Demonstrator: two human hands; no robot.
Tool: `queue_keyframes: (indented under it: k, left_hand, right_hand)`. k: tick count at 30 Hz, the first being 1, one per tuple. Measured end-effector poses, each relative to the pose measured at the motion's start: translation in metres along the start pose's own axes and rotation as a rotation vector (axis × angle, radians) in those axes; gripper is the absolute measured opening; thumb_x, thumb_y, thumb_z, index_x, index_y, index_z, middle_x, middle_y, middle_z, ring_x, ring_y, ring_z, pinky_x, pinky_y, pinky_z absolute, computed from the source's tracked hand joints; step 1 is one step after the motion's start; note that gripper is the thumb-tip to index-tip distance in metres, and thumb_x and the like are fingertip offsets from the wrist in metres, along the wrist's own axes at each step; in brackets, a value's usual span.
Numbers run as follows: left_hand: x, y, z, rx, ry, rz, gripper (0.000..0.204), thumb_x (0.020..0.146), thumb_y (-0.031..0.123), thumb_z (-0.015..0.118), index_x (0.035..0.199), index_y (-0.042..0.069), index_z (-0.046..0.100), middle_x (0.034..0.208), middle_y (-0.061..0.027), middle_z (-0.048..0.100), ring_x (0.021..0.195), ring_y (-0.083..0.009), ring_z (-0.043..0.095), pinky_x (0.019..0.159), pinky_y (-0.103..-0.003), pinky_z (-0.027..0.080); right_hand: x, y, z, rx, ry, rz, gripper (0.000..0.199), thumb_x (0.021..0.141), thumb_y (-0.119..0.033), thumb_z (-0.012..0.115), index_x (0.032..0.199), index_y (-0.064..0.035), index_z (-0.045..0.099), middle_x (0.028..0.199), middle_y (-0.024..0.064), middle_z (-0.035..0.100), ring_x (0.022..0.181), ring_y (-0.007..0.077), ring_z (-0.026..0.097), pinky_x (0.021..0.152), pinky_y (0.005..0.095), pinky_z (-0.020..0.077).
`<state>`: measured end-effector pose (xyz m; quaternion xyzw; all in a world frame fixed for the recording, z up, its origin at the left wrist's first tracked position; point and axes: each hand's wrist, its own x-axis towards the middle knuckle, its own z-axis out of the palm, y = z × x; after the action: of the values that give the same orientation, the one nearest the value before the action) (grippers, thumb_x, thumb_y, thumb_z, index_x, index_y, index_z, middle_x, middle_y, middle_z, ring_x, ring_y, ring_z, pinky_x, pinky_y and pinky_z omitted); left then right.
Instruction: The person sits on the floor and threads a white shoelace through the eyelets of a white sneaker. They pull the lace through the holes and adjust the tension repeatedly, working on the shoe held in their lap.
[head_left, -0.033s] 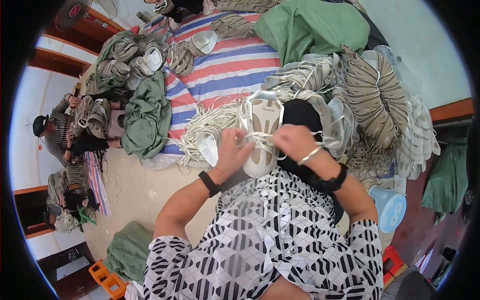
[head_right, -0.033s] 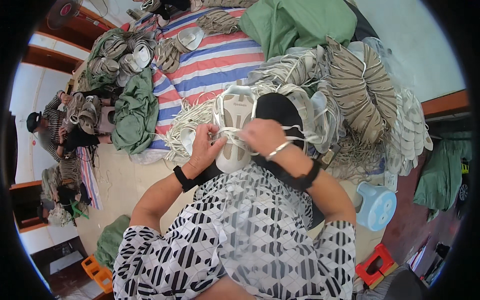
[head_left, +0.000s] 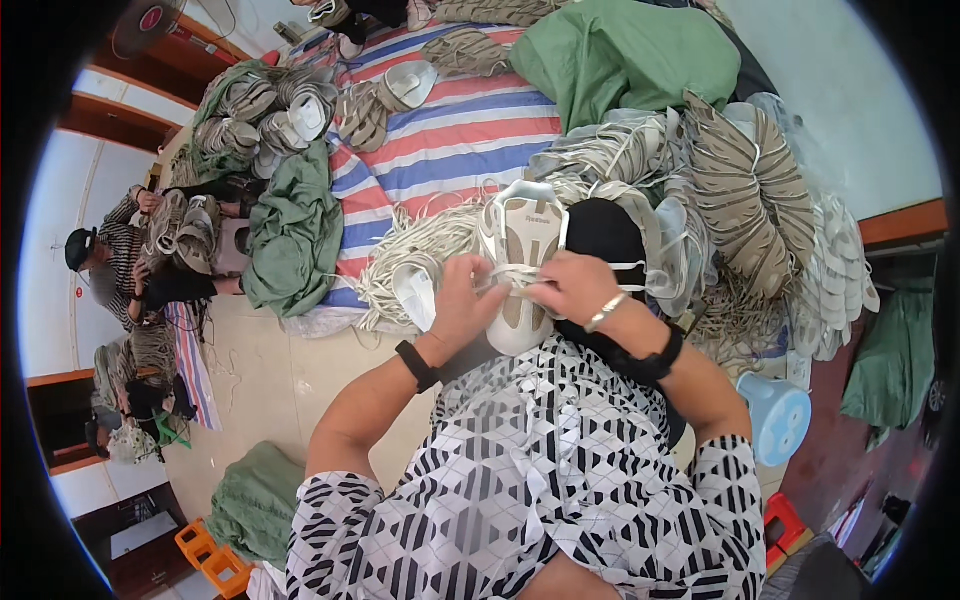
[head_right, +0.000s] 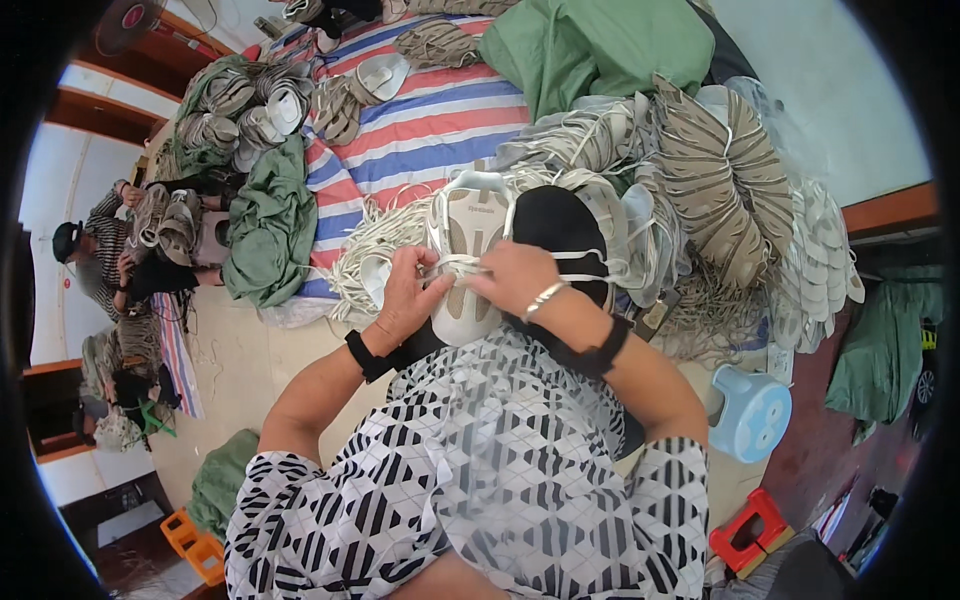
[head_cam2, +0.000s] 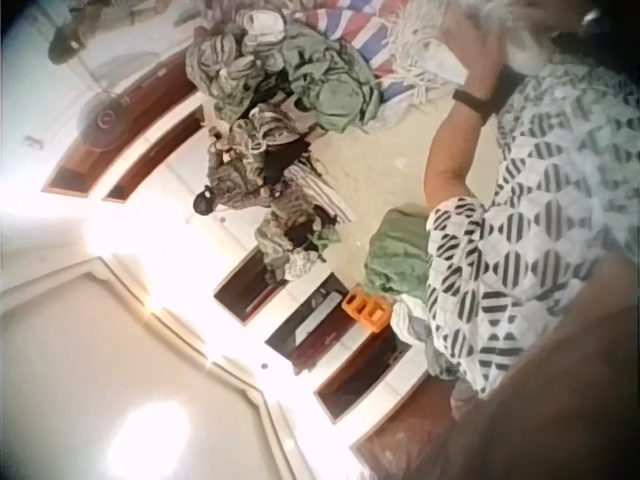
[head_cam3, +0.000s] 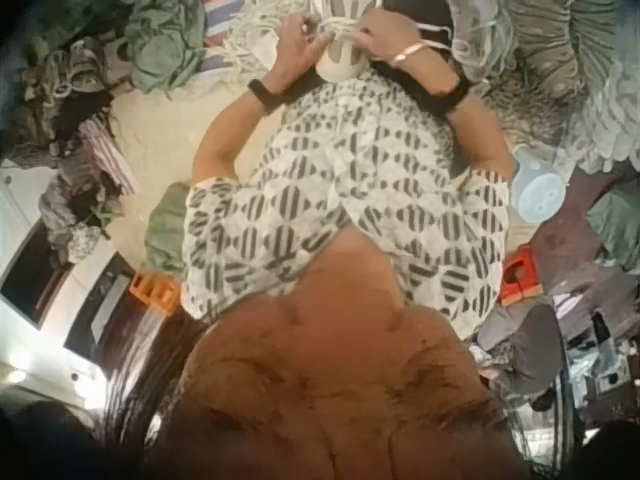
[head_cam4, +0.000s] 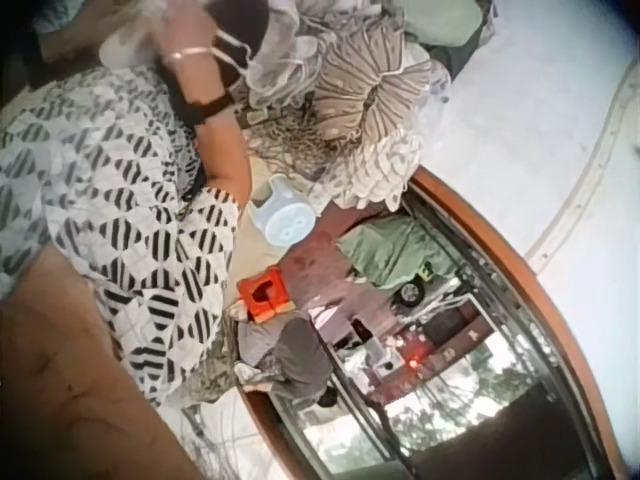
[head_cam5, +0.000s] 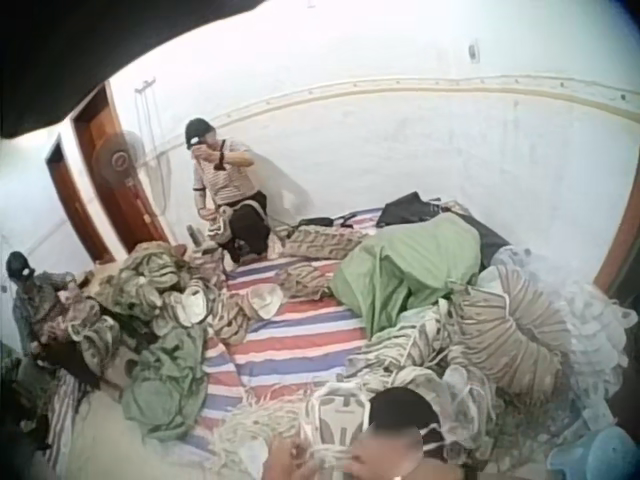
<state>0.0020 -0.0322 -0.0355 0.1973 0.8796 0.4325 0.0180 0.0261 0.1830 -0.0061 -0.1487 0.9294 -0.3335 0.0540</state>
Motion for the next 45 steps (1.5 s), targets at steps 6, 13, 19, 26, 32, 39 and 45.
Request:
queue_keyframes:
  k: [6,13,19,26,32,39,45]
  left_hand:
    - [0.009,-0.013,-0.011,-0.012,-0.161,0.031,0.029,0.077,0.018,0.071,0.093,0.004,0.052,0.086,-0.0074,0.047,0.085,-0.0206,0.048,0.075,-0.031,0.042]
    - [0.027,-0.014,-0.015,-0.491,-0.318,-0.203,0.012,0.089,0.010,0.059,0.097,0.005,0.052,0.076,0.0052,0.050,0.069,-0.0036,0.048,0.061,-0.018,0.038]
    - [0.048,0.001,-0.030,-0.867,-0.207,-0.408,0.015,0.086,0.013,0.060,0.099,0.009,0.055,0.071,0.0078,0.050,0.057,-0.0001,0.041,0.049,-0.017,0.033]
    - [0.077,-0.056,-0.111,-0.749,0.279,-0.294,0.009,0.082,0.008,0.061,0.090,0.012,0.059,0.066,0.0078,0.048,0.051,-0.0003,0.039,0.042,-0.017,0.030]
    - [0.063,-0.115,-0.132,-0.303,0.241,-0.075,0.004,0.087,0.001,0.055,0.089,0.004,0.054,0.078,0.0043,0.053,0.066,-0.0013,0.045,0.058,-0.017,0.035]
    - [0.043,-0.123,-0.135,-0.326,0.209,-0.200,0.013,0.087,0.004,0.056,0.100,0.002,0.054,0.077,0.0048,0.051,0.064,-0.0019,0.043,0.056,-0.016,0.034]
    - [0.008,-0.153,-0.095,-0.428,0.073,-0.599,0.023,0.088,0.011,0.054,0.109,0.001,0.057,0.073,0.0037,0.050,0.054,-0.0030,0.040,0.048,-0.017,0.033]
  right_hand:
    - [0.007,0.017,0.009,0.331,-0.122,0.101,0.024,0.083,-0.026,0.061,0.078,-0.0032,0.062,0.072,0.0095,0.059,0.063,0.0220,0.059,0.059,0.0345,0.0469]
    - [0.001,0.007,0.007,0.568,-0.056,0.295,0.020,0.088,-0.019,0.059,0.081,-0.0001,0.061,0.065,0.0039,0.060,0.052,0.0099,0.054,0.049,0.0274,0.0432]
    - [0.003,0.013,0.010,0.414,-0.090,0.176,0.020,0.079,-0.019,0.069,0.079,-0.0010,0.061,0.075,0.0038,0.062,0.068,0.0122,0.059,0.059,0.0296,0.0457]
    - [-0.026,0.020,-0.021,0.692,0.099,0.141,0.014,0.081,-0.011,0.066,0.091,-0.0036,0.069,0.079,0.0008,0.067,0.066,0.0084,0.057,0.060,0.0237,0.0460]
    - [-0.019,0.032,0.003,0.431,0.509,0.115,0.012,0.086,-0.013,0.060,0.091,-0.0037,0.065,0.083,0.0087,0.065,0.066,0.0225,0.061,0.059,0.0310,0.0482]
    - [-0.047,0.045,-0.019,0.527,0.050,0.287,0.015,0.084,-0.019,0.063,0.081,-0.0051,0.063,0.065,0.0046,0.061,0.053,0.0172,0.055,0.050,0.0280,0.0425]
    - [-0.097,0.119,-0.039,0.493,0.182,0.695,0.019,0.084,-0.022,0.061,0.081,-0.0039,0.066,0.069,0.0079,0.065,0.052,0.0192,0.056,0.050,0.0301,0.0426]
